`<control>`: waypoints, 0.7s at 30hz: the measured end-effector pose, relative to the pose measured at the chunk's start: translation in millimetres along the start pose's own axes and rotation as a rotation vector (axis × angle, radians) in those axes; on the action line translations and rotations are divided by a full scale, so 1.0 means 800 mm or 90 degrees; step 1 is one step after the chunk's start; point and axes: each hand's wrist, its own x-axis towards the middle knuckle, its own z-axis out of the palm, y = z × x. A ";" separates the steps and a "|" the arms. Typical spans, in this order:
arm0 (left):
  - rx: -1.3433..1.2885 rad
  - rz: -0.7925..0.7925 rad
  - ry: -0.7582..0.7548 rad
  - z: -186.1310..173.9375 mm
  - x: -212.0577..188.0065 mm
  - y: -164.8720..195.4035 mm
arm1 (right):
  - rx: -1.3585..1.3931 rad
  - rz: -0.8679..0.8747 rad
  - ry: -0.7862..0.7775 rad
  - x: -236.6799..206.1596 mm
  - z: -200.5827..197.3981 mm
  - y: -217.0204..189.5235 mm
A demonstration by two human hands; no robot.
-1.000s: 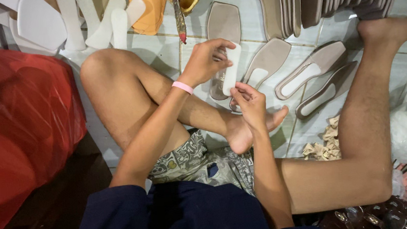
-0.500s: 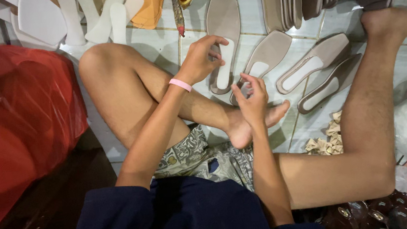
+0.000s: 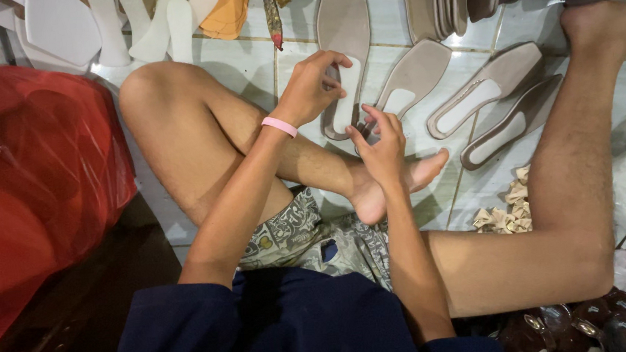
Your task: The person sits on the floor and assembles slip-on shoes by applying adhesive to the sole and attaching insoles. They handle shoe soles, insoles, and adhesive, working one at a time.
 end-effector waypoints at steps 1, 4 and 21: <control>0.001 0.006 0.000 0.000 0.000 -0.001 | 0.000 0.002 0.000 -0.001 -0.001 0.001; 0.008 0.015 0.000 0.001 0.000 -0.003 | -0.003 0.004 -0.004 -0.002 -0.001 0.004; 0.022 0.010 -0.003 0.001 0.000 -0.001 | -0.036 0.012 -0.013 -0.009 -0.002 0.015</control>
